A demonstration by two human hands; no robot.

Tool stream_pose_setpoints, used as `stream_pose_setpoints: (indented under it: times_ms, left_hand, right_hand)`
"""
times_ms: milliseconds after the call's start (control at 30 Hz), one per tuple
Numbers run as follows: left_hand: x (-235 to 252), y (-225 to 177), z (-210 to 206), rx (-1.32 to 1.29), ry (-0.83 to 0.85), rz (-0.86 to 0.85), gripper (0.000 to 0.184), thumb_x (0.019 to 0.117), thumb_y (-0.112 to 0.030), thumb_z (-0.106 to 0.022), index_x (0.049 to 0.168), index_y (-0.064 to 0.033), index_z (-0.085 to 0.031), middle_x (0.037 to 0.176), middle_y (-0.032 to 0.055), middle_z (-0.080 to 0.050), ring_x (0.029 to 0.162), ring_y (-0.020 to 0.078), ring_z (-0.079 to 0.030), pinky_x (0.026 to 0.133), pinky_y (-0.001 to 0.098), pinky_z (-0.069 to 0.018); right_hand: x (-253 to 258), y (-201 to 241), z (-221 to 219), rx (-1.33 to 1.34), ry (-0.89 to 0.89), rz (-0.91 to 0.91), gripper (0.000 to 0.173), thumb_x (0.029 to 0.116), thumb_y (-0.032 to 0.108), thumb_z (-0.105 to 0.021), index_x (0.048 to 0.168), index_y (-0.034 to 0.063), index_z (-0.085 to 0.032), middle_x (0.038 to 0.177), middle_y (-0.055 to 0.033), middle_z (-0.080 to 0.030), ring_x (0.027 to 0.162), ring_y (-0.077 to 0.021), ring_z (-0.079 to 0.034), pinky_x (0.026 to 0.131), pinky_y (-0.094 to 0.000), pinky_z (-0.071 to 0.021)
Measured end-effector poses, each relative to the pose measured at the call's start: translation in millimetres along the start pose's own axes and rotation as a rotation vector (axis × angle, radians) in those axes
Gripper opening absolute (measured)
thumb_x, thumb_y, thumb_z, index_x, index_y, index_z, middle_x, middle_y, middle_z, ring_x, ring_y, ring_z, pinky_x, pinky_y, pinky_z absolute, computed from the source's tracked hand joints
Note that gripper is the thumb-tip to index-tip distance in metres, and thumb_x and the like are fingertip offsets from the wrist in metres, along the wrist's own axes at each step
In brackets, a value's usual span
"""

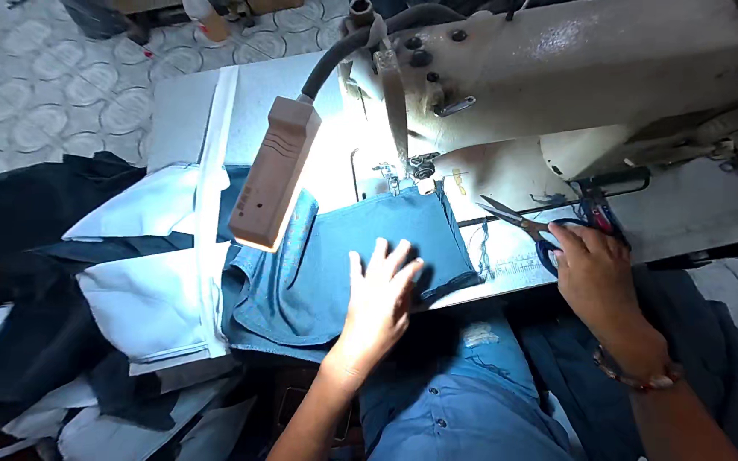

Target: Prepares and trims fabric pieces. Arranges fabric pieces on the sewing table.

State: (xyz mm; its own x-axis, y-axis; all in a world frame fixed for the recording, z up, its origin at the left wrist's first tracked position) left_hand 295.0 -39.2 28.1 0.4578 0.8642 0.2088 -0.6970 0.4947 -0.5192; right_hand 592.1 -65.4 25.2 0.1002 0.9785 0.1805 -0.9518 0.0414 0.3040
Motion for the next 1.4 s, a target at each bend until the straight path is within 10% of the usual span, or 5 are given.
stream_pose_setpoints:
  times_ms: [333, 467, 567, 1233, 1400]
  left_hand:
    - [42.8, -27.1, -52.4, -0.096, 0.067, -0.078, 0.023, 0.0933, -0.027, -0.069, 0.085, -0.0068, -0.078, 0.092, 0.0136, -0.07, 0.097, 0.0369, -0.064, 0.082, 0.0557, -0.0464]
    - [42.4, -14.0, -66.0, -0.257, 0.001, 0.002, 0.014, 0.088, -0.029, -0.073, 0.087, -0.0153, -0.079, 0.095, 0.0077, -0.068, 0.099, 0.0289, -0.06, 0.09, 0.054, -0.0387]
    - [38.5, -11.6, -68.3, -0.274, -0.038, 0.0, 0.016, 0.0907, -0.028, -0.07, 0.086, -0.0149, -0.077, 0.097, 0.0047, -0.069, 0.099, 0.0234, -0.06, 0.091, 0.0504, -0.0381]
    - [36.9, -11.3, -68.0, -0.283, -0.089, -0.038, 0.016, 0.093, -0.027, -0.069, 0.088, -0.0134, -0.075, 0.098, 0.003, -0.071, 0.1, 0.019, -0.062, 0.093, 0.0471, -0.0373]
    - [38.5, -17.9, -69.3, -0.058, -0.029, 0.016, 0.05, 0.0949, -0.041, -0.064, 0.133, -0.0095, -0.065, 0.14, 0.0167, -0.061, 0.138, 0.0412, -0.048, 0.112, 0.0692, -0.0271]
  right_hand:
    - [-13.0, -18.6, 18.1, 0.194, 0.087, -0.04, 0.036, 0.089, 0.0, -0.07, 0.125, -0.0049, -0.067, 0.115, -0.0311, -0.066, 0.104, -0.0498, -0.065, 0.087, -0.0675, -0.0494]
    - [-70.5, -23.5, 22.4, 1.119, 0.262, -0.358, 0.048, 0.0925, 0.025, -0.067, 0.136, 0.0115, -0.053, 0.103, 0.0018, -0.07, 0.079, -0.0069, -0.069, 0.069, -0.0225, -0.0589]
    - [-116.6, -3.6, 3.8, 1.661, 0.393, -0.437, 0.061, 0.0841, 0.046, -0.079, 0.136, 0.0247, -0.054, 0.096, 0.0073, -0.07, 0.076, -0.0043, -0.067, 0.066, -0.02, -0.0576]
    - [-116.2, 18.2, -40.9, 1.336, 0.133, -0.352, 0.052, 0.0933, 0.017, -0.068, 0.14, 0.0002, -0.051, 0.091, 0.0123, -0.068, 0.068, 0.0036, -0.062, 0.061, -0.0158, -0.0553]
    - [-139.5, 12.0, -24.0, 1.526, 0.333, -0.408, 0.071, 0.0907, 0.06, -0.065, 0.144, 0.0196, -0.043, 0.091, 0.0136, -0.063, 0.073, 0.0016, -0.061, 0.064, -0.0166, -0.0535]
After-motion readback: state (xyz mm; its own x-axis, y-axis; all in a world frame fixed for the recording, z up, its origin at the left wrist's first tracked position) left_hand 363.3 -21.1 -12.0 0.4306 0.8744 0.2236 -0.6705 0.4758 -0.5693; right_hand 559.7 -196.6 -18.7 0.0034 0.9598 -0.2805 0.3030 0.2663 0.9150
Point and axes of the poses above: each hand's wrist, its own x-axis towards the middle knuckle, its own z-axis out of the back of the hand, y = z × x, the point moved 3 cm from there along x, towards the middle knuckle
